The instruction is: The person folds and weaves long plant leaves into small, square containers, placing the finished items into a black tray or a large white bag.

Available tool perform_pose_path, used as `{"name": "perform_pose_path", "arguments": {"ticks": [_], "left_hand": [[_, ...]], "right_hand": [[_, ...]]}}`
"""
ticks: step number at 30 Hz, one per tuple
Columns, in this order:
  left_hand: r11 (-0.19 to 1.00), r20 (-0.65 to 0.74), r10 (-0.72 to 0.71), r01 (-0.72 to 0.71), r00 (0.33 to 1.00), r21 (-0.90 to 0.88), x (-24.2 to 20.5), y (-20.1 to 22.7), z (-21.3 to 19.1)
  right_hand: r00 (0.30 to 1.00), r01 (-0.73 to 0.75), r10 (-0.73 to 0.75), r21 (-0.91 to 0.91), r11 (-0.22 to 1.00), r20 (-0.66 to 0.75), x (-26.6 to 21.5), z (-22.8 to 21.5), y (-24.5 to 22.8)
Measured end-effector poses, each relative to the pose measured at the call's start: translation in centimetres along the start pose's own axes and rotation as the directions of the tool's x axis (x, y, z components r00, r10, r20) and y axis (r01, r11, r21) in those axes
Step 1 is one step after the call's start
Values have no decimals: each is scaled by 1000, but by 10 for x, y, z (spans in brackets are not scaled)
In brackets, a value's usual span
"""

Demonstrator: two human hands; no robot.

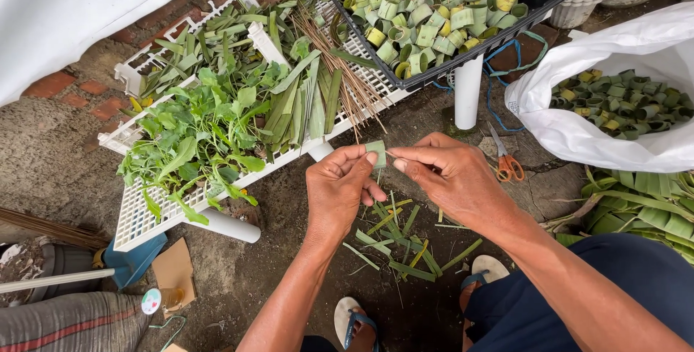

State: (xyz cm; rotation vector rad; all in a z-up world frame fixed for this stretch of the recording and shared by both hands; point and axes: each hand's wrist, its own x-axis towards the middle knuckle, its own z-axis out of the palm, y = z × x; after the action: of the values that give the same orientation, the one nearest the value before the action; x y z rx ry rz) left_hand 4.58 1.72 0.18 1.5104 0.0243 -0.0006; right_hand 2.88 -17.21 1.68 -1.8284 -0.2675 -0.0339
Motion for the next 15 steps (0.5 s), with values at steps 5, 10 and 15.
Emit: {"name": "perform_pose_path", "arguments": {"ticks": [5,10,15], "left_hand": [[999,0,26,-26,1000,40,0,0,2],[993,6,62,-63,998,99,-2,6,4],[926,44,221,-224,974,303,-9,7,5]], "right_hand": [[999,-39,40,61,997,-6,-2,0,6],[998,-55,55,54,997,-1,-3,-4,-2],[999,-49,49,32,998,-8,-2,-3,0]]}}
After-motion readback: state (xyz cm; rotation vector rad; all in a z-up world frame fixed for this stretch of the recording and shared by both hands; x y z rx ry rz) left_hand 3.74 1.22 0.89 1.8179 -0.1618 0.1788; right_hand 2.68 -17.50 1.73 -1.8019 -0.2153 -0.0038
